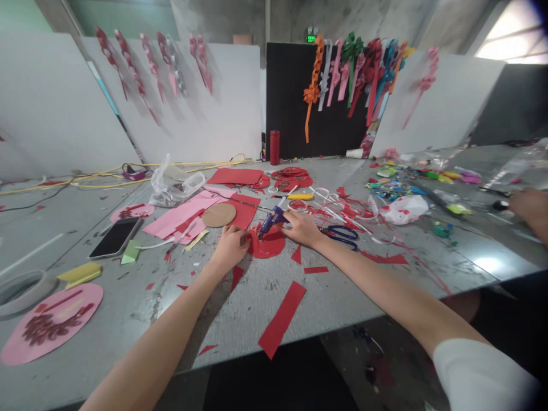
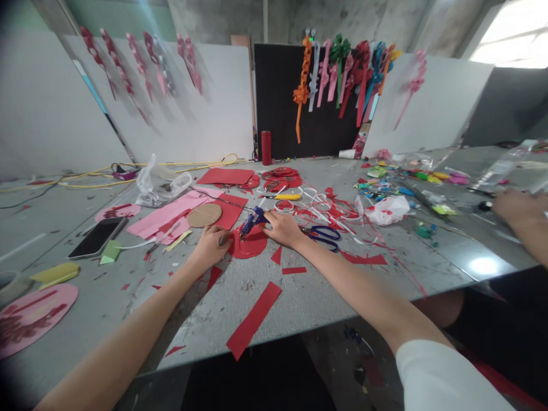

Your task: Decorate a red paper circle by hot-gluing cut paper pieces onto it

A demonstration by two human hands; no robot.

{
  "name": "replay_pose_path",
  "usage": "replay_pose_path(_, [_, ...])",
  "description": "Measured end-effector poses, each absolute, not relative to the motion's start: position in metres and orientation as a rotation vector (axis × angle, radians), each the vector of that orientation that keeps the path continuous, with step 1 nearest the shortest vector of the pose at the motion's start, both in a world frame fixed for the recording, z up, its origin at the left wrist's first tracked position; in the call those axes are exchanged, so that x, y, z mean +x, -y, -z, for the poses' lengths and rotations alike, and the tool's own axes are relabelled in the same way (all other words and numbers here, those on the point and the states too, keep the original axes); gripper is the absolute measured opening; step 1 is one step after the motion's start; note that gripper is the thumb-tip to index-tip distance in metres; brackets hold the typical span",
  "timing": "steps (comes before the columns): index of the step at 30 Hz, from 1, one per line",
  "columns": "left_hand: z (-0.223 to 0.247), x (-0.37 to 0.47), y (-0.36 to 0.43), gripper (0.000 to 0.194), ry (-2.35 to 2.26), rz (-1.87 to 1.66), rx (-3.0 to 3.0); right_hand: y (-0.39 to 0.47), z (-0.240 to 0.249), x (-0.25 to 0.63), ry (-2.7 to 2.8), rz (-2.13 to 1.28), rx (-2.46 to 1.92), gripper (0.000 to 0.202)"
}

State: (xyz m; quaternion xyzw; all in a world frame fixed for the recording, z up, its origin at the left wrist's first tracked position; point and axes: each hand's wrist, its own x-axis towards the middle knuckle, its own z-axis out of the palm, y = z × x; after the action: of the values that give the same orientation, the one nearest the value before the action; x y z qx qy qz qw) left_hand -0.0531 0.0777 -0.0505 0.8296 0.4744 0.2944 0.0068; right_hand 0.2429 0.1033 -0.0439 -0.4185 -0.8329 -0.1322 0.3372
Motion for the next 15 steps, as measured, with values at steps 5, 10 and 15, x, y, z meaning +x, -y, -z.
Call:
replay_pose_path(5, [0.0521, -0.0532, -0.0786, 0.026, -1.484, -0.909, 2.587, -0.1044, 0.0448, 0.2436, 2.182, 0.355, -1.091, 0.032])
replay_pose_path(10, [0.0528, -0.0531, -0.0798, 0.025, -1.48, -0.898, 2.598, -0.1041, 0.0445, 0.2437, 2.198, 0.373, -1.096, 0.033])
replay_pose_path(15, [0.0515, -0.0532, -0.0795, 0.022, -1.469, -0.883, 2.585, -0.1027, 0.0435, 0.2428, 2.211, 0.405, -1.102, 0.033])
